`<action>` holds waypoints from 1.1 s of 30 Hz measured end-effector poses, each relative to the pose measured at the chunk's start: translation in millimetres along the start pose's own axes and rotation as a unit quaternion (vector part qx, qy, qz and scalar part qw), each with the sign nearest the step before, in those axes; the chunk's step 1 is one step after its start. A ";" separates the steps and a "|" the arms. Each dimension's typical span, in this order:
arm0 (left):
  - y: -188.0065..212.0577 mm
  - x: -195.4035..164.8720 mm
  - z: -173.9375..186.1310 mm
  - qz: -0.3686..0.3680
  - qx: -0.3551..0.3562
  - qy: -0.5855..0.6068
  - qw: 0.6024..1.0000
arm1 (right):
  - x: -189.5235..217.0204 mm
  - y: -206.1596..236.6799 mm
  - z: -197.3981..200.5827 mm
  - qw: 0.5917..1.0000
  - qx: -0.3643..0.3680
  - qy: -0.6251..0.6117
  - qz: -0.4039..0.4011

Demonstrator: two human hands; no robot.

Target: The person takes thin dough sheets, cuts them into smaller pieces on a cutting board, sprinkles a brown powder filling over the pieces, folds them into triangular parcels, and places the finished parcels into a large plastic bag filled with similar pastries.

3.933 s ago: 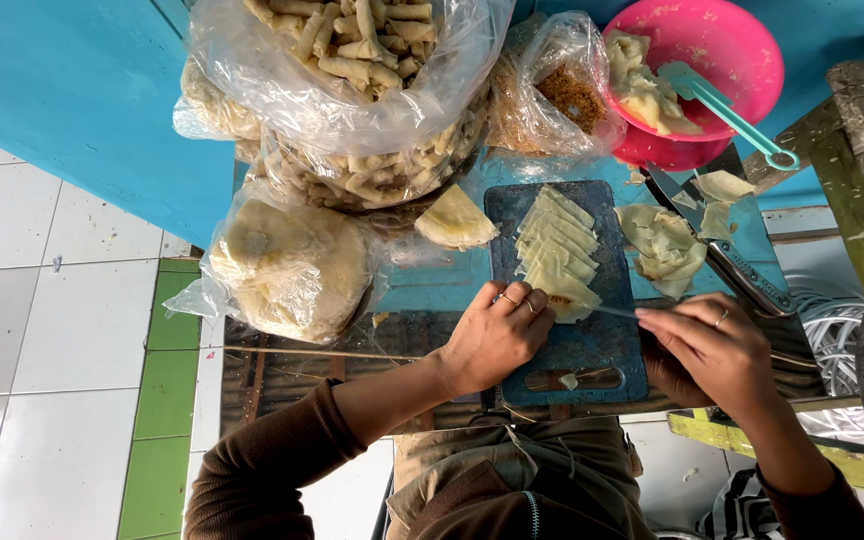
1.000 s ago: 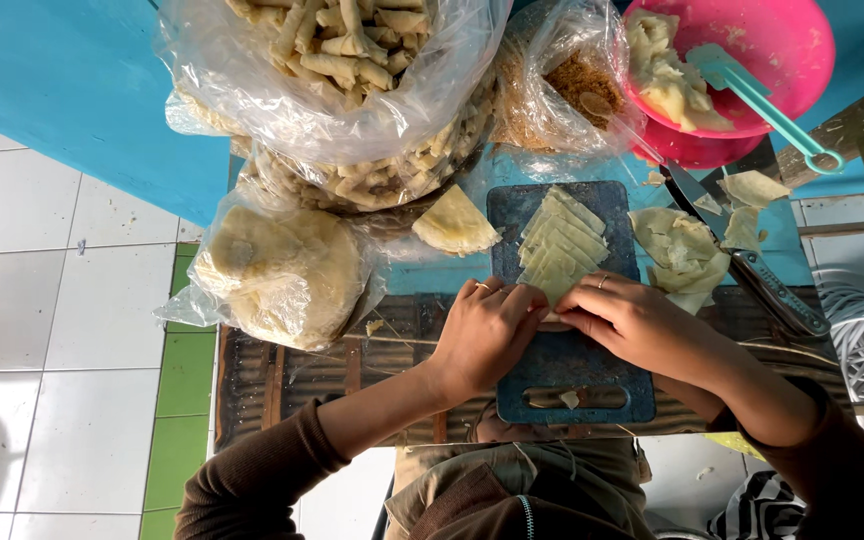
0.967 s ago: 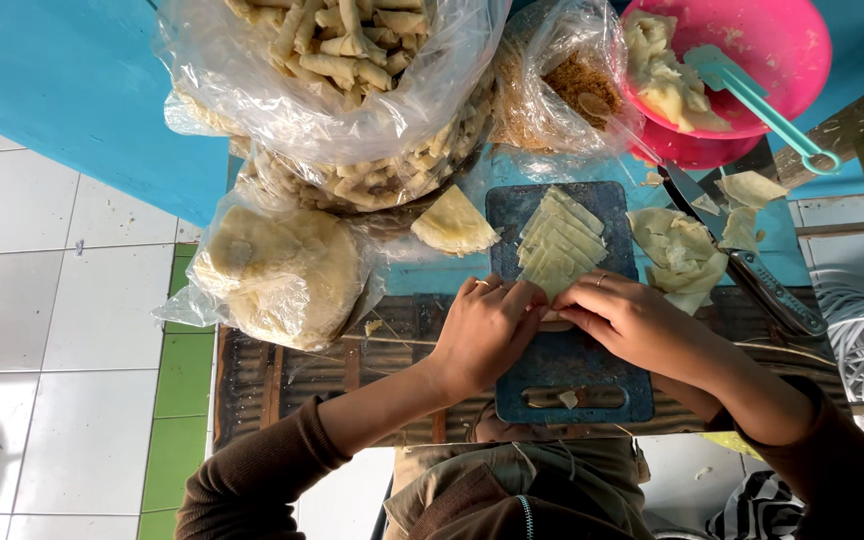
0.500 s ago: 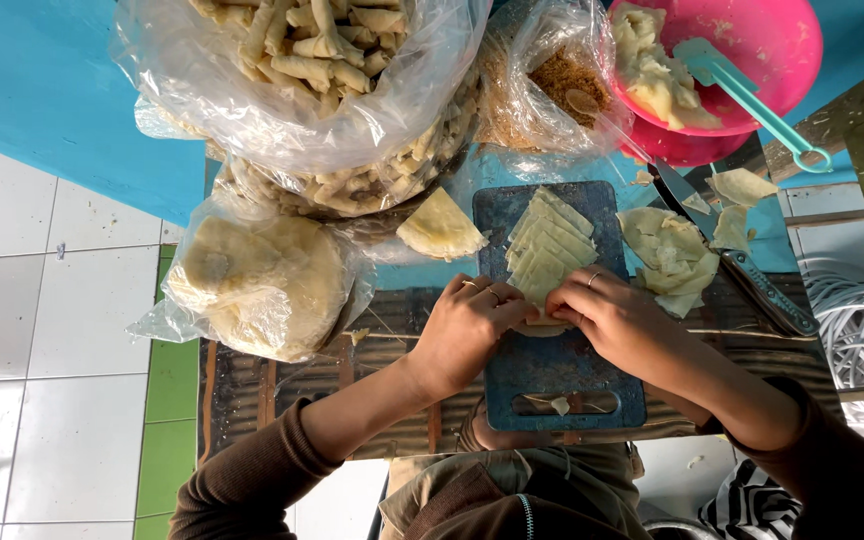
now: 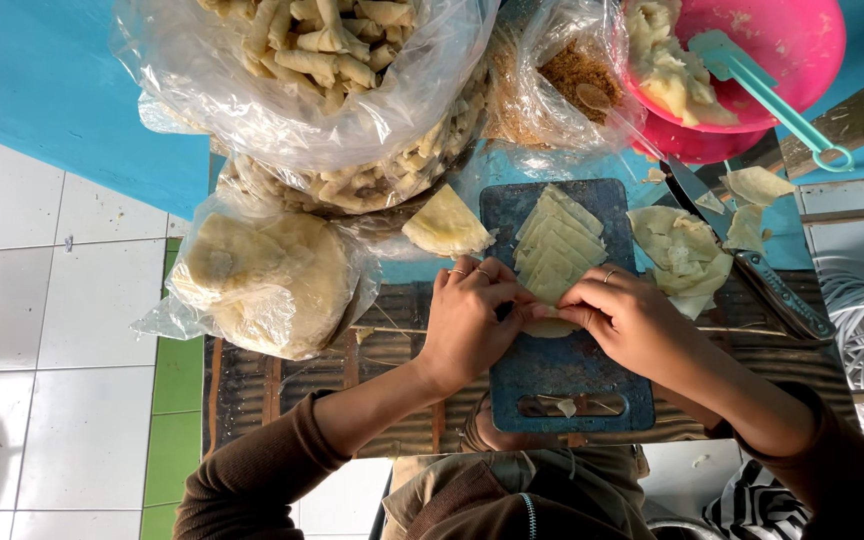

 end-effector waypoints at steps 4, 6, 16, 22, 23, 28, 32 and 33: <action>-2.1 -0.3 -2.9 0.039 -0.009 0.034 0.999 | -7.8 -0.7 -1.8 0.997 0.017 -0.013 -0.075; -2.3 2.6 -3.0 0.069 0.000 0.045 0.997 | -11.2 -1.6 -3.3 0.996 0.012 -0.037 -0.086; 7.7 -6.6 1.9 -0.124 -0.004 -0.092 0.988 | -6.6 -0.3 2.1 0.999 -0.002 0.023 0.028; -3.0 -1.4 1.2 -0.040 -0.034 -0.030 0.998 | -8.1 -1.7 2.0 0.999 -0.037 0.021 -0.025; -5.3 1.1 -0.3 -0.006 -0.025 -0.022 0.999 | -10.2 -1.7 1.4 0.998 -0.030 -0.001 -0.052; -10.3 6.4 -3.1 0.070 -0.022 0.046 0.996 | -12.8 -2.6 0.8 0.997 -0.035 -0.012 -0.064; -6.3 1.7 3.3 -0.053 -0.027 -0.015 0.998 | -6.5 -2.8 4.0 0.997 -0.053 0.050 0.014; -4.0 0.1 5.4 -0.089 -0.040 -0.033 0.995 | -5.0 -2.7 5.1 0.997 -0.057 0.053 0.022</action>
Point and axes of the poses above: each hand's wrist, its own y-axis away from the middle knuckle, its own z-axis out of the back of the hand, x = y × z, the point moved 3 cm from there along -y, towards the middle knuckle, and after that the axes turned 7 degrees about y, right-handed, at the moved point
